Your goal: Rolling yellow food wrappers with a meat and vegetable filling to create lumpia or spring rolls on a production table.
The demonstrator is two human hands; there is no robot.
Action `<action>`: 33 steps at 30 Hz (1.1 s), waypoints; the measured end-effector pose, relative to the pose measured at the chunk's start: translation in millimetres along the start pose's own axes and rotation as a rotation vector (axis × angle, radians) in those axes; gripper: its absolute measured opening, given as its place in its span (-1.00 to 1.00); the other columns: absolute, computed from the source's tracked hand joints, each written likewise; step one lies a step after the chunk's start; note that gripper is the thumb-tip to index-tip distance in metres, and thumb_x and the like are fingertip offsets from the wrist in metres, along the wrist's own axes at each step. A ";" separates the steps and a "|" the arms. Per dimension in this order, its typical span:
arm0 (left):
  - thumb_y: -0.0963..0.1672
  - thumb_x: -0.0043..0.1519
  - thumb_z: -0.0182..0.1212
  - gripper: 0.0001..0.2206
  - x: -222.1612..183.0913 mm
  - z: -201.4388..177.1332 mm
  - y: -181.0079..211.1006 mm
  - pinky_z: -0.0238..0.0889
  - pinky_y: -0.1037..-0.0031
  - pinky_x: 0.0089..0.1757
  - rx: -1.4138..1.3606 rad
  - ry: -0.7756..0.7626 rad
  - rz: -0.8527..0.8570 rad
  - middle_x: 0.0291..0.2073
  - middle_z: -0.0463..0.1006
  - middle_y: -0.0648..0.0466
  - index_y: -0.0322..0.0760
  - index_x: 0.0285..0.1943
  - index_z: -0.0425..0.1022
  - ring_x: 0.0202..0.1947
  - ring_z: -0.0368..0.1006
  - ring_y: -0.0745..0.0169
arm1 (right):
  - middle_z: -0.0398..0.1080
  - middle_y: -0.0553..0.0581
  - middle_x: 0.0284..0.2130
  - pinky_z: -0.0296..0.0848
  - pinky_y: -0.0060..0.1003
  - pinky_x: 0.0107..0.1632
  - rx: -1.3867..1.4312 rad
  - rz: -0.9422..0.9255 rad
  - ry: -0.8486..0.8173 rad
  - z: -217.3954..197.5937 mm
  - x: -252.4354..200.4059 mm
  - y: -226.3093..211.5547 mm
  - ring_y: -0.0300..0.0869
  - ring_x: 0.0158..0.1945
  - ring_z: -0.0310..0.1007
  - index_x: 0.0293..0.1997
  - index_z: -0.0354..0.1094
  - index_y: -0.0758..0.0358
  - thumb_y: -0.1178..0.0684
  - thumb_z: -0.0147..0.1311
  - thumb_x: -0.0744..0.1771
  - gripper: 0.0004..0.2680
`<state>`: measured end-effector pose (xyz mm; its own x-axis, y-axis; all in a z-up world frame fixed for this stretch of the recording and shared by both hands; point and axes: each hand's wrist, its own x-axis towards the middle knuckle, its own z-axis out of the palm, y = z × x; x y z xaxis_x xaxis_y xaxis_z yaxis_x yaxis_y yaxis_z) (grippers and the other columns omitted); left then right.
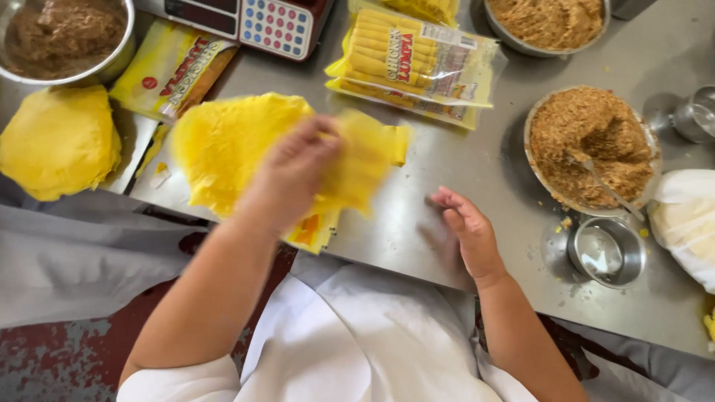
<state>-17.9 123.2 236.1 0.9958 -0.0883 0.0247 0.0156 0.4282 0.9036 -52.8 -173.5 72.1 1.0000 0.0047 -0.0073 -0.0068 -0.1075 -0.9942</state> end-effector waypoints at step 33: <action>-0.11 0.43 0.09 -0.71 -0.1 -12.0 -271.5 0.12 0.09 0.36 1.224 -0.789 0.813 0.27 0.47 -0.16 -0.38 0.20 0.58 0.41 0.26 -0.21 | 0.62 0.17 -0.22 0.49 0.20 -0.12 -1.397 0.312 0.409 -204.3 -85.6 43.7 0.34 0.40 0.33 0.23 0.54 -0.04 -0.29 -0.28 0.53 -0.62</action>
<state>-21.2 17.7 -14.4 0.4155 -0.7756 0.4752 -0.9031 -0.2895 0.3171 -137.5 -381.8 51.2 0.8928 -0.4450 0.0699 -0.4422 -0.8954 -0.0523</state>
